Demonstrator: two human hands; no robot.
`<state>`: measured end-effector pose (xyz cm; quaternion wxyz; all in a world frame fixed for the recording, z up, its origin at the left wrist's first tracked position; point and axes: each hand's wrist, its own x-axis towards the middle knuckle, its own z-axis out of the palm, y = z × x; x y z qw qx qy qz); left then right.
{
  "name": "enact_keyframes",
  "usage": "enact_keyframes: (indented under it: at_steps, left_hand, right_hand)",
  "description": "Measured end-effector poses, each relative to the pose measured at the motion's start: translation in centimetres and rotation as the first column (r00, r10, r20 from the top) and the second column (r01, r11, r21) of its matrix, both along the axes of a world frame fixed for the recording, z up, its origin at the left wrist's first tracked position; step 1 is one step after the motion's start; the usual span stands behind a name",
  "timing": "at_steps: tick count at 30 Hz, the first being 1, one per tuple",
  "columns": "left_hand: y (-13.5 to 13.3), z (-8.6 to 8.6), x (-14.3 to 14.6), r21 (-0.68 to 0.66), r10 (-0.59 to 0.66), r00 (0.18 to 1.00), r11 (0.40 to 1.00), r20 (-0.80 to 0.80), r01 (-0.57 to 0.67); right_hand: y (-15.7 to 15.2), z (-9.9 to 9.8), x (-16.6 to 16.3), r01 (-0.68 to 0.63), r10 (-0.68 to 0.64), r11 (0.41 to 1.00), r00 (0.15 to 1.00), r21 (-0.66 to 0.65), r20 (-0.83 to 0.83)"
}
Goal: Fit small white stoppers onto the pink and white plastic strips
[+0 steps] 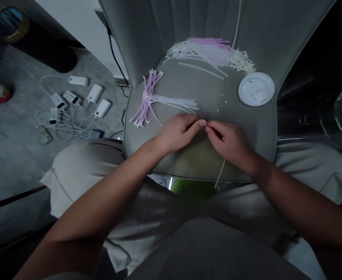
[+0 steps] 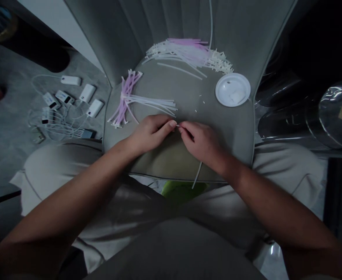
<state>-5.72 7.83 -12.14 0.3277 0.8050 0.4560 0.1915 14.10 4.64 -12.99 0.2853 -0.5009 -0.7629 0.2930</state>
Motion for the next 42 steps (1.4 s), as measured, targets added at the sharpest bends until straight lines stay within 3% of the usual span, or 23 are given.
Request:
enact_keyframes:
  at_steps: [5,12,18,21,25,30,42]
  left_hand:
    - [-0.3,-0.4,-0.1,0.123,-0.054,0.997,0.991,-0.063,0.061]
    - [-0.9,-0.8,0.0,0.23,0.066,0.986,0.973,-0.156,-0.028]
    - [-1.0,-1.0,0.3,0.2,0.067,0.998,0.978,-0.014,-0.063]
    - [-1.0,-1.3,0.6,0.145,0.126,0.989,0.98,0.072,-0.135]
    - [-1.1,-1.5,0.9,0.099,0.167,0.983,0.98,0.073,-0.173]
    - [-0.9,-1.2,0.8,0.061,0.066,0.998,0.996,-0.006,-0.066]
    - [-0.5,-1.3,0.5,0.125,-0.067,0.99,0.989,-0.126,0.083]
  right_hand:
    - [0.1,0.0,0.1,0.016,-0.016,1.0,1.0,-0.011,0.018]
    - [0.2,0.1,0.0,0.022,-0.021,1.0,0.997,-0.017,0.074]
    - [0.2,0.0,-0.1,0.01,-0.008,1.0,0.995,-0.014,0.096]
    - [0.2,-0.1,-0.2,0.009,-0.008,1.0,0.995,-0.019,0.097]
    - [0.2,-0.3,-0.1,0.019,-0.018,1.0,0.992,-0.008,0.121]
    - [0.3,-0.3,-0.1,0.012,-0.011,1.0,0.99,-0.01,0.138]
    - [0.7,-0.3,0.1,-0.033,0.048,0.993,0.99,-0.113,0.131]
